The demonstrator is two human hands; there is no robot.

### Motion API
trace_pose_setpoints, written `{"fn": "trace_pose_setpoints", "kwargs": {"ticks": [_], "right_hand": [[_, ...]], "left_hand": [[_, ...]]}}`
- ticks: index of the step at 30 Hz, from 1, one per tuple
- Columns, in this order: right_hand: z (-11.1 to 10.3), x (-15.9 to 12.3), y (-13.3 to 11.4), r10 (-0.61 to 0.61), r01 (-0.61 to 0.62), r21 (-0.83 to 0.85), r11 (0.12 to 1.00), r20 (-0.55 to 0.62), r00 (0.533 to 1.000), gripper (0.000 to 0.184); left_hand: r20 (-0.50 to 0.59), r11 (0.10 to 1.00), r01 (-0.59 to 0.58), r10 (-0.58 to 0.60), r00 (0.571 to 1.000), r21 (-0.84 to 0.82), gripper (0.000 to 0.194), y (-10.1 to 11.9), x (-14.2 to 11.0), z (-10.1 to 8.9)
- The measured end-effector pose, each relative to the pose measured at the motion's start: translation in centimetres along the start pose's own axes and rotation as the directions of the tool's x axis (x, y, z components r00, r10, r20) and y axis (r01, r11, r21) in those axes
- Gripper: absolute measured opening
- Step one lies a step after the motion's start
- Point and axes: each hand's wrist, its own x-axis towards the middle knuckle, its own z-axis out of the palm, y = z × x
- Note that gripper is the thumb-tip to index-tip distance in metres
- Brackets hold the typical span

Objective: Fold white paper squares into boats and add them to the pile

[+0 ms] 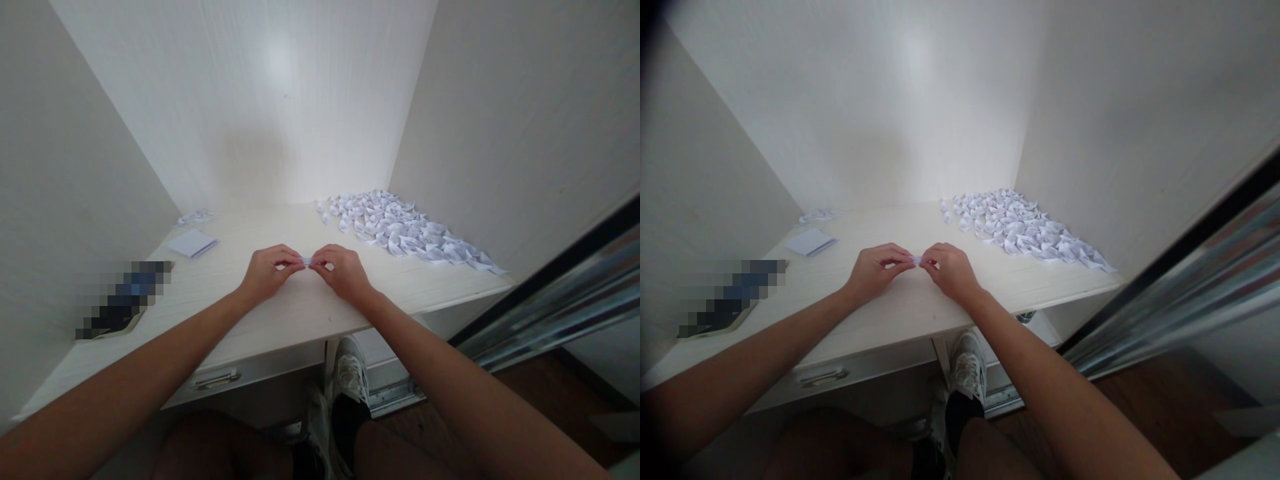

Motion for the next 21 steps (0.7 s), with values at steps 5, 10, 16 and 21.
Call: {"fn": "trace_pose_setpoints", "kwargs": {"ticks": [5, 10, 16, 21], "right_hand": [[0.2, 0.1, 0.3, 0.117, -0.118, 0.015, 0.993, 0.047, 0.992, 0.006], [0.6, 0.3, 0.8, 0.261, -0.263, 0.017, 0.965, 0.073, 0.963, 0.043], [0.6, 0.3, 0.8, 0.304, -0.302, -0.046, 0.952, 0.048, 0.952, 0.037], [0.3, 0.3, 0.4, 0.317, -0.314, -0.053, 0.948, 0.063, 0.946, 0.028]], "left_hand": [[0.025, 0.997, 0.080, -0.080, 0.996, 0.018, 0.017, -1.0, 0.1, 0.0], [0.020, 0.951, 0.180, -0.191, 0.981, 0.250, 0.021, -2.5, 0.4, -0.4], [0.014, 0.868, 0.214, -0.246, 0.969, 0.449, 0.022, -3.4, 1.2, -0.5], [0.046, 0.815, 0.198, -0.264, 0.963, 0.545, 0.024, -4.5, 3.7, 0.8]]}}
